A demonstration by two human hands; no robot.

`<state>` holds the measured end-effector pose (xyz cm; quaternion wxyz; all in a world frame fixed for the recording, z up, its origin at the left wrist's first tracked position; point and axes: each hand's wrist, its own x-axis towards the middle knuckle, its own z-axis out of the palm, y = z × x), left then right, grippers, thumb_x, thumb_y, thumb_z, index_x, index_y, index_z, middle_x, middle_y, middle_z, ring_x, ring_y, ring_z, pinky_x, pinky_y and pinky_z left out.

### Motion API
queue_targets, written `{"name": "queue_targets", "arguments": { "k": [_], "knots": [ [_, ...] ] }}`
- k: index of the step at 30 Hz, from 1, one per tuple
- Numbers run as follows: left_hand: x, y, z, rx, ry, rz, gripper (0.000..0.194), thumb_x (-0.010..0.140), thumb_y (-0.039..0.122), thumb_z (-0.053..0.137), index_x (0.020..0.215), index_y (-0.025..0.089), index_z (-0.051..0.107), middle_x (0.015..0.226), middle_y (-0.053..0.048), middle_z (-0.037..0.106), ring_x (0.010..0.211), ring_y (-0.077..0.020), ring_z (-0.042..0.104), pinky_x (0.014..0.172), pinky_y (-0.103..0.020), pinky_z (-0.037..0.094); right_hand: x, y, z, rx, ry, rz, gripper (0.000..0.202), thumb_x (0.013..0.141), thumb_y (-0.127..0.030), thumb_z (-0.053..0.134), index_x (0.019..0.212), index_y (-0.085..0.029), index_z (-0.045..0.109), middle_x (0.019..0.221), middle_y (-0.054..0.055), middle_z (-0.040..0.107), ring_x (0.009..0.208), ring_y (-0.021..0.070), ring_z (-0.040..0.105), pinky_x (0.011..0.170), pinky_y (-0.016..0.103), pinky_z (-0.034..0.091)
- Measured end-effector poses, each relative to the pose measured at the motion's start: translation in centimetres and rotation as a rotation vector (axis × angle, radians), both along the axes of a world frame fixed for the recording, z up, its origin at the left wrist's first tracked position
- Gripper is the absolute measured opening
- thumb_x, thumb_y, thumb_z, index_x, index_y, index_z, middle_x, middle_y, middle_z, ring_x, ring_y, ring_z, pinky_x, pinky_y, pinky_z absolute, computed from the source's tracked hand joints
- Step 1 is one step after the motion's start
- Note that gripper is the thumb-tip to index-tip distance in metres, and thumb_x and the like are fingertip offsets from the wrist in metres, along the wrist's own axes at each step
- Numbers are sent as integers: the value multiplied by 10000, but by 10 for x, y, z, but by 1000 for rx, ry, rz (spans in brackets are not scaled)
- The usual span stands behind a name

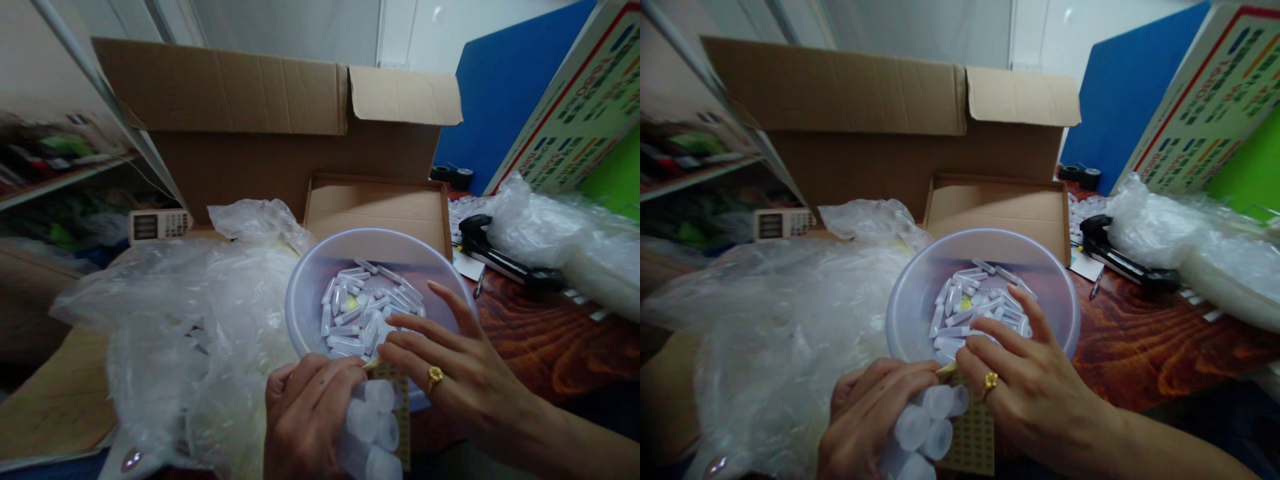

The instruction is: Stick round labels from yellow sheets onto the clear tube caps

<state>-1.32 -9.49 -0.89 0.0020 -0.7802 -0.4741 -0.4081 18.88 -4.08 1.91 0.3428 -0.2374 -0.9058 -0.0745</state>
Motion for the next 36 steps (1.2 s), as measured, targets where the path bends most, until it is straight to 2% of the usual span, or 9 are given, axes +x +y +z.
{"name": "queue_targets", "arguments": {
  "k": [4, 7, 11, 18, 20, 24, 27, 30, 36],
  "knots": [
    [-4, -1, -1, 18, 23, -8, 187, 817, 136, 586, 995, 190, 601, 921, -3, 727, 816, -166, 626, 785, -320, 329, 2, -2, 2, -67, 32, 1, 315, 1037, -151, 340, 1036, -119, 654, 967, 17, 721, 1084, 170, 628, 1198, 441, 158],
    [-4, -2, -1, 40, 32, -12, 180, 841, 171, 567, 1018, 183, 597, 930, -14, 726, 826, -173, 625, 790, -325, 333, 0, -6, -1, 0, 48, -10, 310, 1025, -135, 363, 986, -108, 670, 983, 28, 727, 1081, 190, 634, 1198, 468, 144],
    [-2, -2, -1, 39, 30, 4, 195, 814, 110, 565, 988, 193, 595, 919, 5, 723, 825, -162, 618, 785, -317, 328, -5, -9, -5, 102, 32, -38, 269, 994, -96, 409, 975, -88, 677, 996, 46, 731, 1090, 216, 633, 1200, 511, 136],
    [-1, -2, -2, 14, 12, -7, 216, 794, 93, 587, 987, 189, 596, 930, 15, 716, 822, -161, 604, 779, -321, 318, -5, -6, -7, 73, 15, -58, 281, 1006, -104, 382, 980, -103, 661, 988, 46, 725, 1067, 196, 635, 1200, 484, 116],
    [-1, -1, -4, -32, -23, -30, 225, 792, 74, 592, 982, 195, 594, 935, 24, 710, 824, -157, 600, 776, -318, 321, -4, -3, -7, -11, 60, -59, 245, 1006, -107, 396, 988, -121, 640, 976, 34, 714, 1047, 170, 632, 1185, 448, 154],
    [-1, 0, -6, -139, -78, -48, 198, 811, 69, 575, 955, 202, 604, 908, 35, 703, 822, -155, 602, 765, -320, 322, -3, -2, -2, -174, 207, 44, 140, 946, -62, 497, 1003, -147, 593, 954, 19, 691, 981, 122, 626, 1068, 338, 342],
    [0, 1, -6, -149, -96, -63, 212, 809, 59, 567, 962, 201, 607, 918, 30, 703, 823, -159, 603, 759, -323, 324, -6, -10, 2, -119, 204, 111, 135, 960, -95, 492, 995, -139, 614, 943, 19, 709, 985, 130, 632, 1056, 328, 356],
    [1, 1, -5, -165, -101, -61, 206, 818, 65, 559, 962, 203, 610, 924, 27, 704, 830, -165, 600, 761, -326, 326, -8, -16, 4, -44, 183, 98, 187, 993, -129, 449, 1009, -121, 635, 953, 22, 719, 1017, 144, 627, 1070, 348, 335],
    [0, 2, -4, -154, -111, -75, 219, 814, 78, 554, 976, 217, 602, 916, 43, 694, 815, -155, 598, 749, -319, 334, -6, -16, 6, 6, 153, 79, 246, 1012, -128, 404, 986, -118, 648, 940, 18, 729, 1016, 140, 635, 1084, 355, 321]
  ]
}}
